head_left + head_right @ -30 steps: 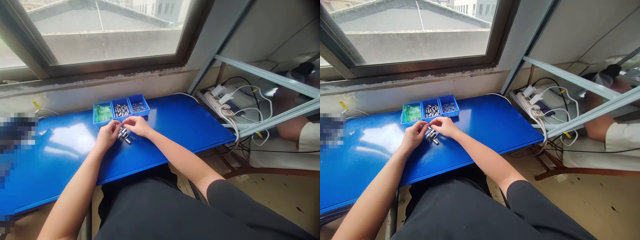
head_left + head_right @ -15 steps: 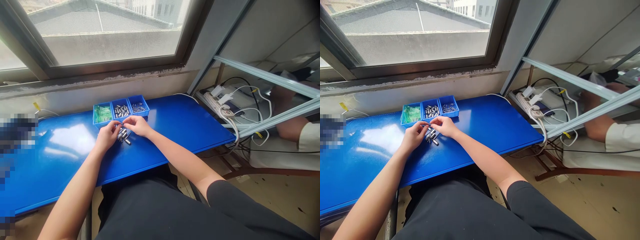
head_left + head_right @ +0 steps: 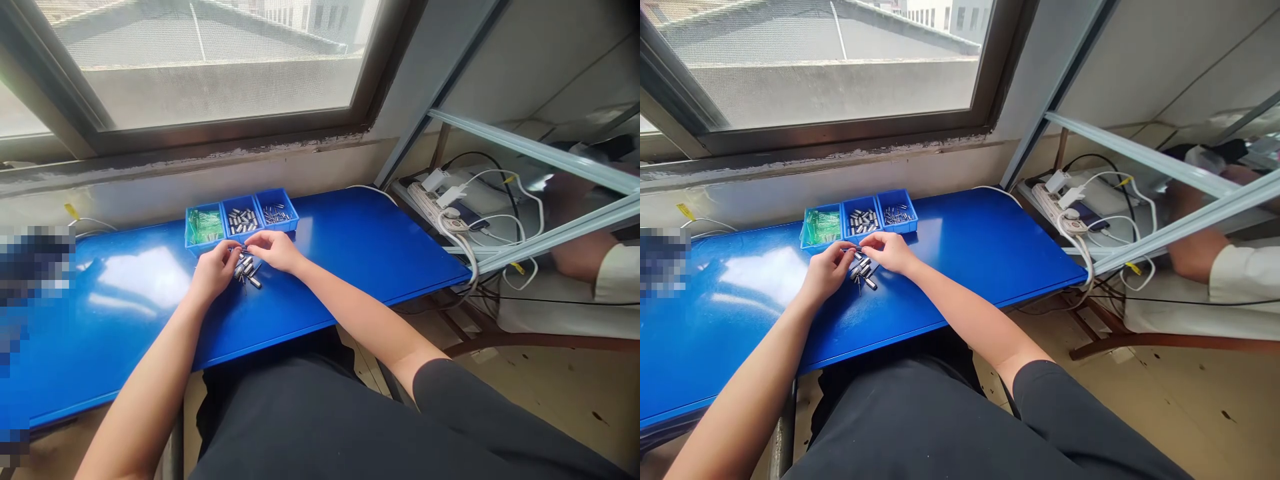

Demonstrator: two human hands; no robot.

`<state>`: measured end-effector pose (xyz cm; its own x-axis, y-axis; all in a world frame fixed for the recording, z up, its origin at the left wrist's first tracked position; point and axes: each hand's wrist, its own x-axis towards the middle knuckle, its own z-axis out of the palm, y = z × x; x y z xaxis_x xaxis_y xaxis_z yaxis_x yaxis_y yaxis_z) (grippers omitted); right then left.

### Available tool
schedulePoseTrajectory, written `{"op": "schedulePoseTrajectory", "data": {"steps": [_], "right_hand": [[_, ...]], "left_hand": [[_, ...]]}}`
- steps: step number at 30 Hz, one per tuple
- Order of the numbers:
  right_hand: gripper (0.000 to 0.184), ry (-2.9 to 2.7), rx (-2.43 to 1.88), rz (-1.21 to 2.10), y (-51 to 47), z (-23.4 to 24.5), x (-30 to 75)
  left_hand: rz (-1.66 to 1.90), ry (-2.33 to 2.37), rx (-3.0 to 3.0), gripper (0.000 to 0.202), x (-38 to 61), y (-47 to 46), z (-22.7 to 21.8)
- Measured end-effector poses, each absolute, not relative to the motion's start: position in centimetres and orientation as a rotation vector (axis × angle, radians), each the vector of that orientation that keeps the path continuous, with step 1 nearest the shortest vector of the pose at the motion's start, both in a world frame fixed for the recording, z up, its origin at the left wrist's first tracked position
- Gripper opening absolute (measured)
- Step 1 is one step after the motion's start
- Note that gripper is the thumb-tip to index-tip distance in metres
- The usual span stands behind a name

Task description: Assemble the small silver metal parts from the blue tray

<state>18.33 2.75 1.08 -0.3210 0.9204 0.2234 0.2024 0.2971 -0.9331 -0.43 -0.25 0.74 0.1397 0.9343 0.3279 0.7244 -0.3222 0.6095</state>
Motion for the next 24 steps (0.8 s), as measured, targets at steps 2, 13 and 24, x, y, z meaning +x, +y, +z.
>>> {"op": "schedulePoseTrajectory", "data": {"steps": [2,13,24], "right_hand": [[0.014,-1.733,-1.018,1.078,2.76,1.08,18.33],[0.018,-1.691,-1.003,1.136,2.7,1.0,18.39],[0.019,-1.681,-1.013,1.14,2.73,0.8,18.4]], "left_hand": [[0.982,1.613,2.109,0.026,-0.43,-0.24,0.73],[0.998,1.624,2.154,0.024,-0.53,-0.1,0.46],[1.027,1.594,2.129,0.02,-0.38,-0.34,0.6]]}}
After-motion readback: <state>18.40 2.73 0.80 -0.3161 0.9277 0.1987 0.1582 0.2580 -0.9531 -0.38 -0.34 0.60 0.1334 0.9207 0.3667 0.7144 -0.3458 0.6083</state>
